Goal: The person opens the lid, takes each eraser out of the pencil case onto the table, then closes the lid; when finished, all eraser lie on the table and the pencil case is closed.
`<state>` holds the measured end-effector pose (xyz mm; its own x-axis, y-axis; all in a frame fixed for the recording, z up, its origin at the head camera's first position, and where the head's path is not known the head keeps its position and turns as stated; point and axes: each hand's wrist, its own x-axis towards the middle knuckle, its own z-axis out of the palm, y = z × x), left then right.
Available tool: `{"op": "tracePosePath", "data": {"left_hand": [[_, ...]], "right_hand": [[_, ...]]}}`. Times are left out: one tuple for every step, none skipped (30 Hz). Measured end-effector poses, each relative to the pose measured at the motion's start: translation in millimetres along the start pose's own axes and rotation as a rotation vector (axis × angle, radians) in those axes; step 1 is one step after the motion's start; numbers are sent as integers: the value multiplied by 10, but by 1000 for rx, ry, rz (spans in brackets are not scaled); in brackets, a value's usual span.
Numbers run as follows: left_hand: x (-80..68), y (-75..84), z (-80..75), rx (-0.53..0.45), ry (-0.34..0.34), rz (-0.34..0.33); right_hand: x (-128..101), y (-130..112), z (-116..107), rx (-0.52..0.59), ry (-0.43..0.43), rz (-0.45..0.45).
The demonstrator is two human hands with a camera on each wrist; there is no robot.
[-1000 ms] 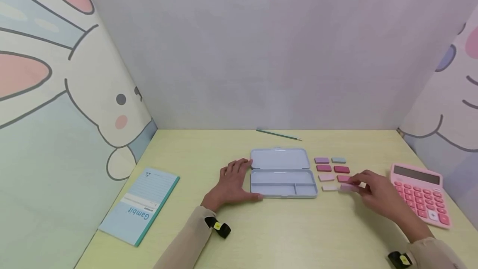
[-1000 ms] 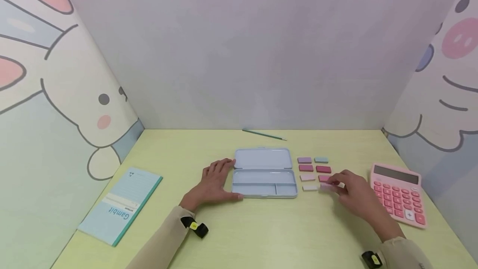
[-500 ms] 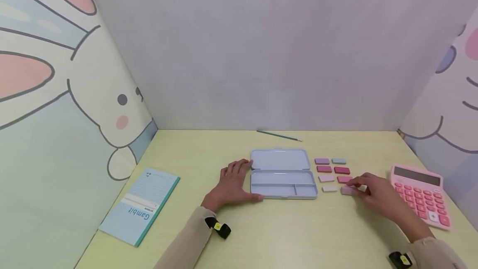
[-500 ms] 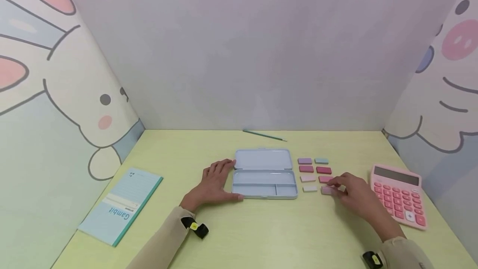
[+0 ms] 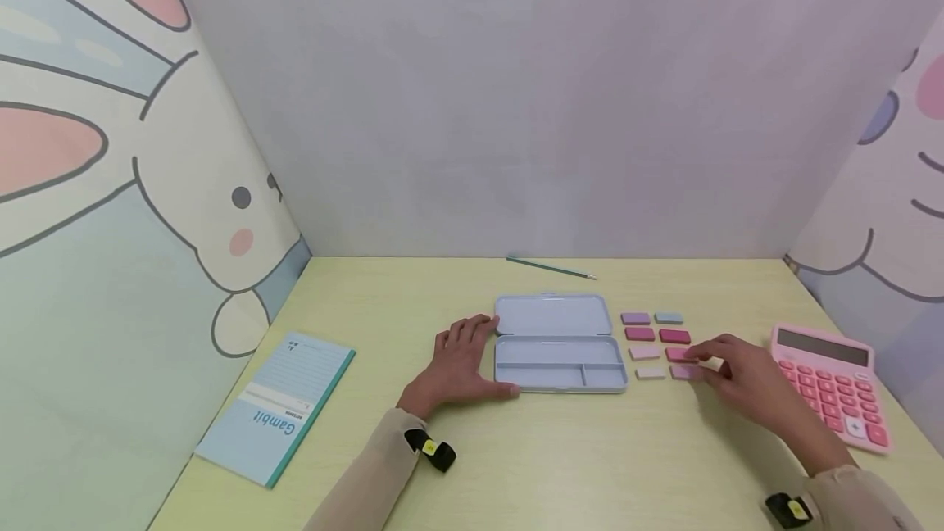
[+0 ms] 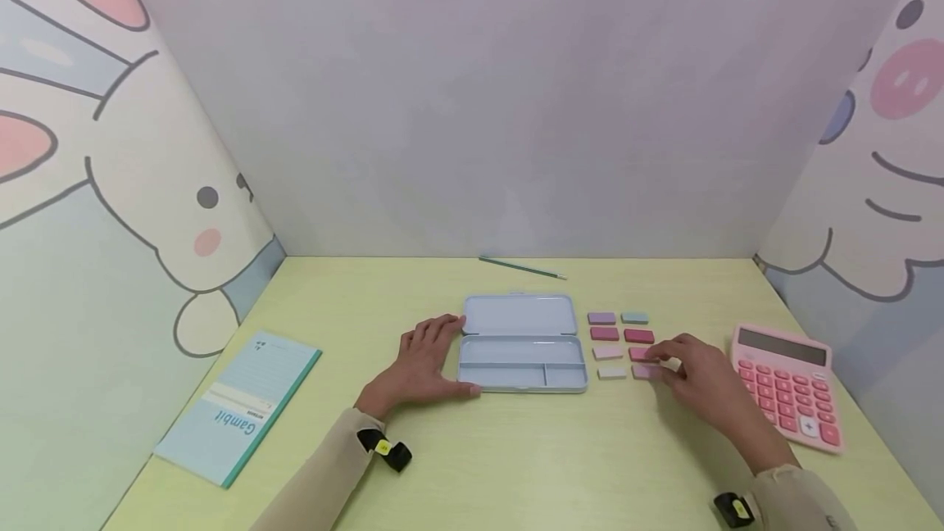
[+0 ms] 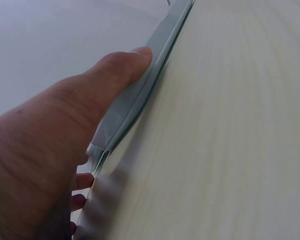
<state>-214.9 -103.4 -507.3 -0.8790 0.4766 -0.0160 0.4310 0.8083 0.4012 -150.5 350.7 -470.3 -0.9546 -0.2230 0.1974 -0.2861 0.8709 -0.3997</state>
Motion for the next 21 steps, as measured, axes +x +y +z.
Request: {"op": "tracePosePath", "data": {"left_hand": [[0,1,-1,-1,0,0],[-1,3,-2,-3,0,0],[-1,6,-4,-4,0,0],[-1,7,-3,-3,-1,0],[-1,8,-3,-5,-1,-1],[0,9,-3,-5,-2,-3],[0,10,-2,-4,-3,-4],[1,10,-1,-4,-3,-6],[2,9,0,-1,-5,-8],[2,9,2,0,-5,-11],[3,10,2,1,-5,-13],[4,11,3,3,-5,-16],[5,12,3,2,-3,-19],[6,14,3,2,-2,-23],[7,15,3,2,-1,-27],[9,16,3,2,0,-30],[10,15,4,2,0,-34],[12,17,4,3,-1,-37],[13,17,4,3,-1,-40],[14,16,6,6,-3,-42],[15,18,4,6,-5,-44]], "right_hand": [[5,-5,3,-1,7,-7],[10,-11,9,-3,18,-15],[17,-19,16,-3,31,-23],[25,-29,21,-5,45,-32],[36,-40,26,-6,58,-39],[49,-53,31,-5,68,-49],[62,-71,36,-2,78,-56],[80,-87,36,7,77,-57],[100,-111,37,16,78,-55],[123,-137,37,25,74,-52],[150,-162,39,34,70,-48],[179,-191,41,46,66,-47],[211,-224,44,58,61,-42],[246,-252,52,64,59,-42],[283,-287,63,68,61,-43],[323,-315,75,71,60,-49],[362,-341,88,74,61,-56],[401,-370,98,83,53,-55],[440,-394,111,86,52,-62],[480,-413,125,92,54,-73],[519,-436,135,104,55,-79]]}}
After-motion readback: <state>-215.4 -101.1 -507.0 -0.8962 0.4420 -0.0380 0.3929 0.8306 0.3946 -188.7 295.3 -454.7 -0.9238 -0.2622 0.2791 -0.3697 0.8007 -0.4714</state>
